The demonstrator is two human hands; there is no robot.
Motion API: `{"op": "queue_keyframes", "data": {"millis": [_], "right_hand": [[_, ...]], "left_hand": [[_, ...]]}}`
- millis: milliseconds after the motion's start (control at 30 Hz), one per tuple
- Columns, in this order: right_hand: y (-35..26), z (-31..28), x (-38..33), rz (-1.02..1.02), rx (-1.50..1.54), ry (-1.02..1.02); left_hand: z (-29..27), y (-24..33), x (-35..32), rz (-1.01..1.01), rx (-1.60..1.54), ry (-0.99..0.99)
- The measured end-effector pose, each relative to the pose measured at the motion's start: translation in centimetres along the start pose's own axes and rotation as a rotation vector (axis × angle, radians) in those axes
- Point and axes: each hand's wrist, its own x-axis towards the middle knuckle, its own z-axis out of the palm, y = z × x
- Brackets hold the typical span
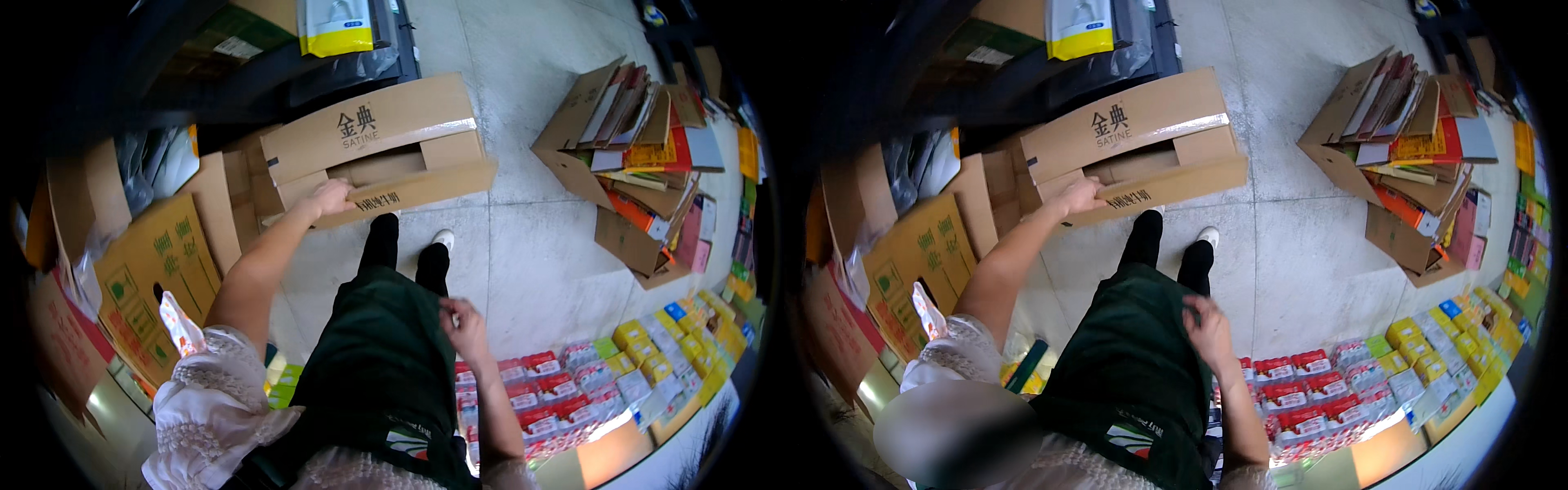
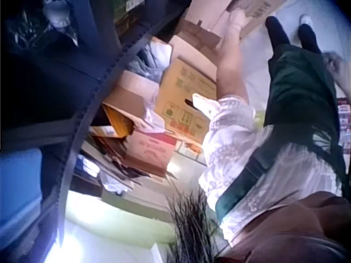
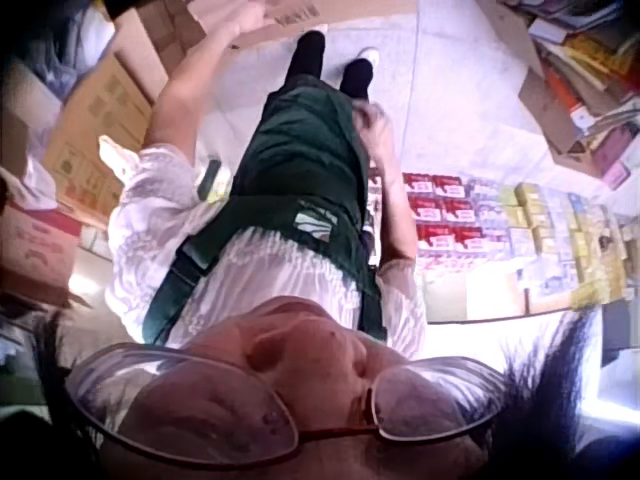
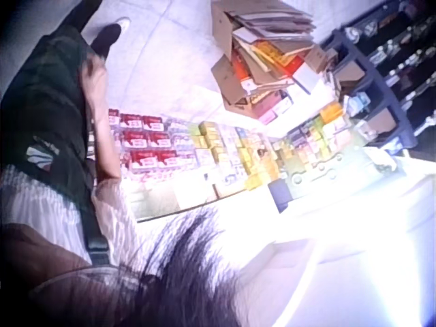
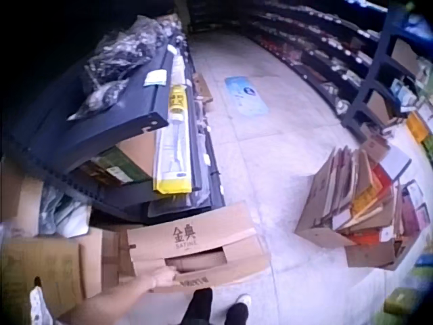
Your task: The person repeatedly picks up flattened cardboard boxes from a pile, folds them by hand, and places them into a larger cardboard container. The task continues throughout the clip with multiple boxes handled one at a time.
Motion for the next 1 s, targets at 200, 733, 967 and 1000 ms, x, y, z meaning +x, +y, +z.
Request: {"op": "queue_keyframes", "data": {"millis": [200, 733, 967, 1000], "right_hand": [[-3.3, -4.4, 8.9, -0.494, -0.383, 0.138], [9.7, 9.6, 15.1, -0.295, -1.219, -0.83], [13.8, 9.4, 8.6, -0.579, -1.109, -1.143], [14.3, 9.0, 8.6, -0.725, -1.265, -1.166]], "left_hand": [[9.7, 6.5, -7.7, 0.009, 0.022, 0.333], [21.7, 21.9, -18.5, 0.128, 0.118, 0.383], [16.5, 25.2, -20.0, 0.095, -0.084, 0.408], [16.2, 25.8, -21.1, 0.079, -0.083, 0.395]]}}
